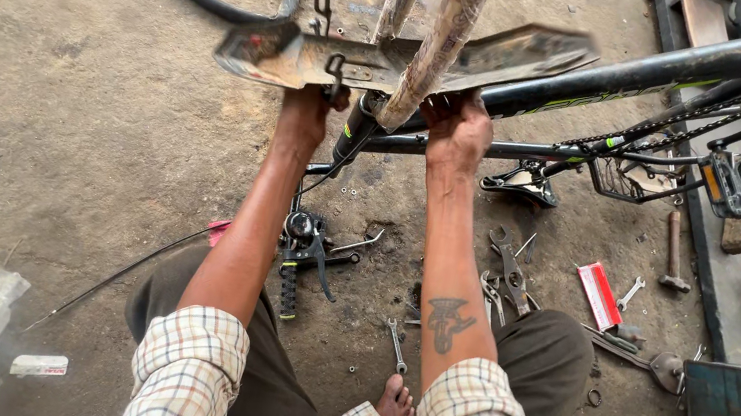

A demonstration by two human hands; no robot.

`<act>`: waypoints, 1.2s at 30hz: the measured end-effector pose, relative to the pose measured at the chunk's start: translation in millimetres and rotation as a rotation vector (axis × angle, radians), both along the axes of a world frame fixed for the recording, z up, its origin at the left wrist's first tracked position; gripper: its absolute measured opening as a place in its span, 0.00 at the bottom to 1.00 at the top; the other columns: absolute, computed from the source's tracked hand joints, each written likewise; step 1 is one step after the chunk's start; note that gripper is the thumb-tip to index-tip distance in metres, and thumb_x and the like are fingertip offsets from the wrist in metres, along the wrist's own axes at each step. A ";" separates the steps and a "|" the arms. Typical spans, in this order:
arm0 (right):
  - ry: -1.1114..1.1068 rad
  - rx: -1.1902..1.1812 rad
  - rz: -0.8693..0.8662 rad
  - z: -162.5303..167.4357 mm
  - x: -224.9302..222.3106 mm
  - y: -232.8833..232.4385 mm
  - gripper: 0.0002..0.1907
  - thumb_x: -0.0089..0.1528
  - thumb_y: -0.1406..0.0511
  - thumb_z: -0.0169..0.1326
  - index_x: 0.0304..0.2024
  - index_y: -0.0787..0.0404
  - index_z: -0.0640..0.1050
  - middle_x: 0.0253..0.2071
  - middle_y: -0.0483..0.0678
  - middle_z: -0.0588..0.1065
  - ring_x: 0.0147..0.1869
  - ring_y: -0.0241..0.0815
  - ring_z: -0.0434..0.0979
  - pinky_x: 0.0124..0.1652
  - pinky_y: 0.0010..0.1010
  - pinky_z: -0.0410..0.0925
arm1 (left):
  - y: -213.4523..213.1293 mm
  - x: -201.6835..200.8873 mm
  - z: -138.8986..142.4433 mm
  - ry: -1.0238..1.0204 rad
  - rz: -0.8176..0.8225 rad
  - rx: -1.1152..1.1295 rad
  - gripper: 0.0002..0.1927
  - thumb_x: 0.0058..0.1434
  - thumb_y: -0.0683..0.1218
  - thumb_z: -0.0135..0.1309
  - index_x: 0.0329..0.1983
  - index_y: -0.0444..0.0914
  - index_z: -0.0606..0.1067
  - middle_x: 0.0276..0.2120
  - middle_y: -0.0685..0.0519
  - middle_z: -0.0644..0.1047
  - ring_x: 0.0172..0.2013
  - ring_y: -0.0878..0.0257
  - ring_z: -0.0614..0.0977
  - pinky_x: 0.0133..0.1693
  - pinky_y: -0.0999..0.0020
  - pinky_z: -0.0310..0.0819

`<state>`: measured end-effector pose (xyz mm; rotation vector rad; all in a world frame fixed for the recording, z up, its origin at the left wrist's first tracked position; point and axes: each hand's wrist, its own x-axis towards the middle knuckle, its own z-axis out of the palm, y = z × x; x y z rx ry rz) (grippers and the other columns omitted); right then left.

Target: The person sits on the ground and works on a bicycle frame, using a wrench to tighten bolts on the front fork area. They handle a metal mudguard, aligning it with the frame and securing it with bolts and a wrench.

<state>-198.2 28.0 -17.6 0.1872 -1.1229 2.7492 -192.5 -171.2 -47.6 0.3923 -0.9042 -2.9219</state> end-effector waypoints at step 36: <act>-0.017 0.354 0.073 -48.8 62.8 -137.8 0.13 0.58 0.77 0.62 0.45 0.64 0.83 0.43 0.53 0.83 0.44 0.44 0.85 0.49 0.39 0.80 | -53.0 48.9 -22.9 -0.113 0.187 0.076 0.10 0.73 0.46 0.37 0.38 0.39 0.66 0.25 0.54 0.72 0.17 0.70 0.63 0.23 0.72 0.62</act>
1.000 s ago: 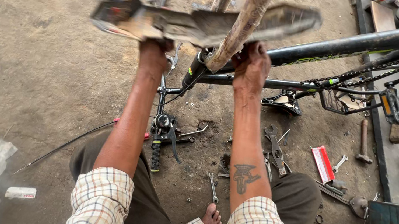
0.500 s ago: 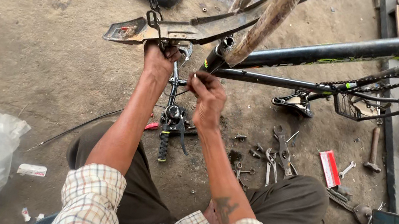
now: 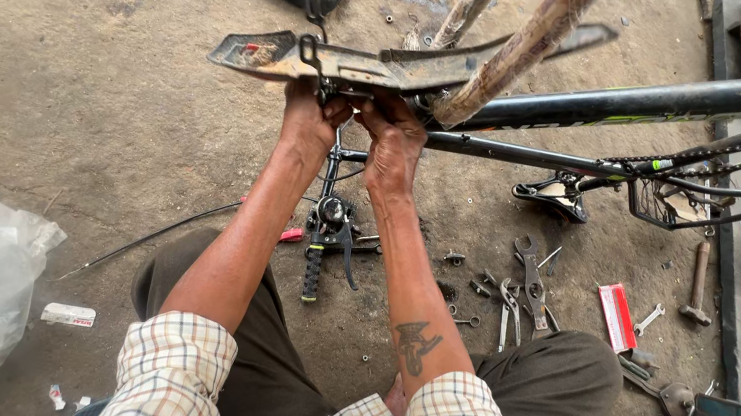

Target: The person sits on the ground and works on a bicycle frame, using a wrench to tighten bolts on the front fork area. They handle a metal mudguard, aligning it with the frame and securing it with bolts and a wrench.

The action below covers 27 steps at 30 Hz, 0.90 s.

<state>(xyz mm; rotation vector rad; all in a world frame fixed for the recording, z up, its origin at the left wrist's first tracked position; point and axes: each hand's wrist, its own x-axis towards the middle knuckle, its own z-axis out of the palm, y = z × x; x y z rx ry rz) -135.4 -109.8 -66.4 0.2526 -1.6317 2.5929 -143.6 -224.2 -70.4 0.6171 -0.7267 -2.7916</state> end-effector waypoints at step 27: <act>0.167 0.262 0.101 17.0 3.7 6.5 0.16 0.57 0.70 0.67 0.47 0.61 0.80 0.43 0.47 0.81 0.49 0.38 0.81 0.55 0.35 0.75 | 0.0 -8.1 -14.9 0.097 0.035 0.193 0.13 0.74 0.49 0.47 0.33 0.40 0.69 0.21 0.55 0.70 0.17 0.68 0.66 0.24 0.71 0.68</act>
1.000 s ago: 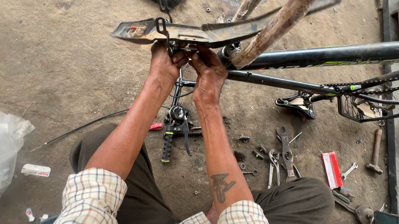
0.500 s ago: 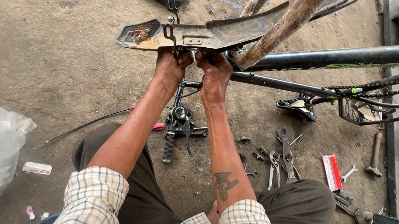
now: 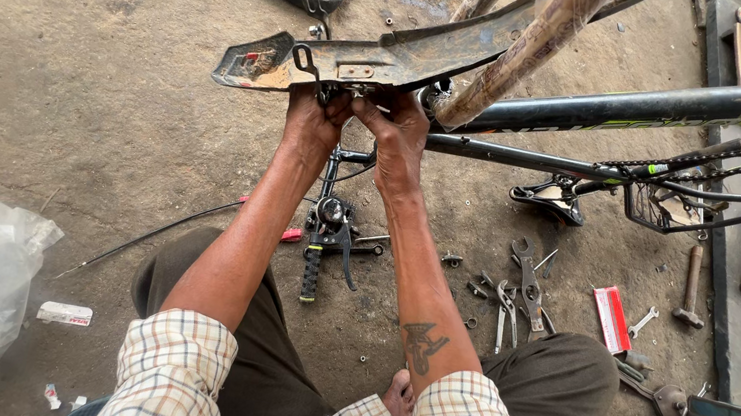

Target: The person sits on the ground and works on a bicycle frame, using a wrench to tighten bolts on the front fork area. They handle a metal mudguard, aligning it with the frame and securing it with bolts and a wrench.

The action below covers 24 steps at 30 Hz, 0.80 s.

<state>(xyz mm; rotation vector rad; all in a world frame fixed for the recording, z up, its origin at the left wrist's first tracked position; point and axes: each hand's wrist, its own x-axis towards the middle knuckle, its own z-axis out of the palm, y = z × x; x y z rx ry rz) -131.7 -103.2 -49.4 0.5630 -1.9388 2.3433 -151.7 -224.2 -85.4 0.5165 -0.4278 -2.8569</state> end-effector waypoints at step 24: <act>0.108 -0.329 0.144 121.0 -130.2 155.8 0.23 0.63 0.52 0.63 0.50 0.62 0.79 0.48 0.51 0.79 0.57 0.49 0.75 0.58 0.42 0.72 | 25.7 -9.5 27.4 0.221 -0.019 -0.170 0.09 0.67 0.48 0.50 0.34 0.39 0.68 0.23 0.52 0.73 0.18 0.67 0.67 0.22 0.68 0.61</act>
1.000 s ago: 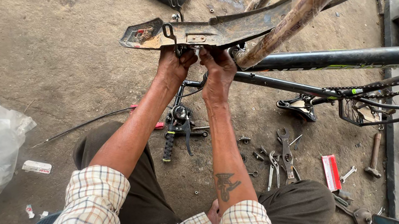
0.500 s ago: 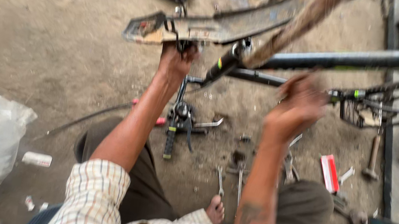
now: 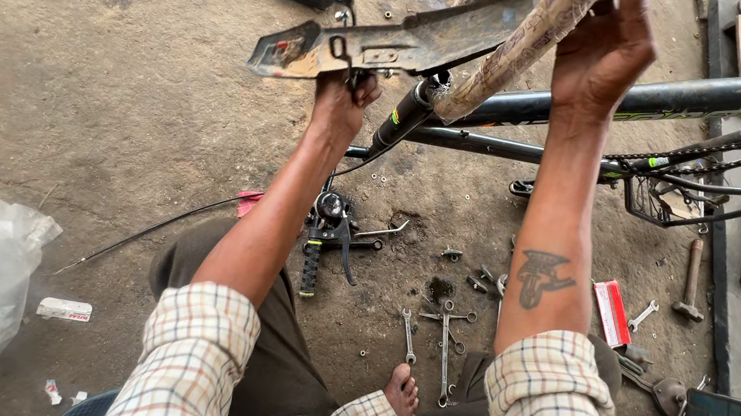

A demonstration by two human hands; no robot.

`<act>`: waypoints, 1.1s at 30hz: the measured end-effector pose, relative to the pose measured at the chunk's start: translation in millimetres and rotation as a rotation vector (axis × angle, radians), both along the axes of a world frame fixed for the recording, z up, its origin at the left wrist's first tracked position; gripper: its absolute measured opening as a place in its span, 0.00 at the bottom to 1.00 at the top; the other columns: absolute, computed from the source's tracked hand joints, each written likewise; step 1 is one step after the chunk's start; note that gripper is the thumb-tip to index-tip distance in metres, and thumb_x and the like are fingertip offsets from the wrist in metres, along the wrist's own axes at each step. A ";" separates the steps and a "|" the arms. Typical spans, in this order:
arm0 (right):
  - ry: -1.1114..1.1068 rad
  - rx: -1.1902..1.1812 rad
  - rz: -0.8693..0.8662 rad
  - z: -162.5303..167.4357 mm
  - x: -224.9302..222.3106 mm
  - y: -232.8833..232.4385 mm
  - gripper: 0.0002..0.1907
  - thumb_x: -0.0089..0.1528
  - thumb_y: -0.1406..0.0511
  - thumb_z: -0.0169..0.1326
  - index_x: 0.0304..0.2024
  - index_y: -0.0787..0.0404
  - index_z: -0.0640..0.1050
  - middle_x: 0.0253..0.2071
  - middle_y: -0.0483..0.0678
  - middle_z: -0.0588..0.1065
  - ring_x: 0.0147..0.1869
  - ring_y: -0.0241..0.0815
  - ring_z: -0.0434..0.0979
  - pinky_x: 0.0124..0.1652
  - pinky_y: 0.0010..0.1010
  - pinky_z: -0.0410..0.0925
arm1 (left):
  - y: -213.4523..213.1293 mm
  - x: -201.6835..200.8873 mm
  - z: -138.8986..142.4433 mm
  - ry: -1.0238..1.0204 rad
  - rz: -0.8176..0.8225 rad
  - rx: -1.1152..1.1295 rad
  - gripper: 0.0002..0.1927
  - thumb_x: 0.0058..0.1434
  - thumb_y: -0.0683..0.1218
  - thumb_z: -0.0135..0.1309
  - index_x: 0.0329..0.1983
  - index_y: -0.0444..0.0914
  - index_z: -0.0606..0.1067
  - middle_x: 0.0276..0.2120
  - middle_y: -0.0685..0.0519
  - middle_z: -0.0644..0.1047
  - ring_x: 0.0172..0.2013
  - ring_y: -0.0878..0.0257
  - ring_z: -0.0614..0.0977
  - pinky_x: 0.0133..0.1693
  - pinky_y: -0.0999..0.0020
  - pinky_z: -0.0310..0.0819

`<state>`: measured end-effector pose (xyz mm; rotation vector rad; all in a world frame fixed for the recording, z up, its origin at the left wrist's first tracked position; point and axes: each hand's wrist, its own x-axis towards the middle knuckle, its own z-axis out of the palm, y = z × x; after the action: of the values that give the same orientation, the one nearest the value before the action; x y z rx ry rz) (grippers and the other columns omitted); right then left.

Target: The person sits on the ground and works on a bicycle frame, using a wrench to tighten bolts on the front fork area. They handle a metal mudguard, aligning it with the frame and securing it with bolts and a wrench.

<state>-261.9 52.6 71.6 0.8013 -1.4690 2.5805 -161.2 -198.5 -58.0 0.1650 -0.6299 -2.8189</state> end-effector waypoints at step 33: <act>-0.008 -0.456 -0.241 -20.5 -7.4 9.2 0.32 0.56 0.50 0.63 0.53 0.65 0.73 0.53 0.56 0.72 0.63 0.58 0.69 0.66 0.56 0.62 | 38.9 -31.6 0.0 -0.117 0.028 -0.233 0.14 0.69 0.44 0.38 0.52 0.29 0.67 0.34 0.45 0.81 0.30 0.56 0.87 0.29 0.65 0.82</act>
<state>-269.3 61.8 51.1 0.5180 -0.8541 2.5750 -192.8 -159.5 -58.0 0.2942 -0.9677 -2.6967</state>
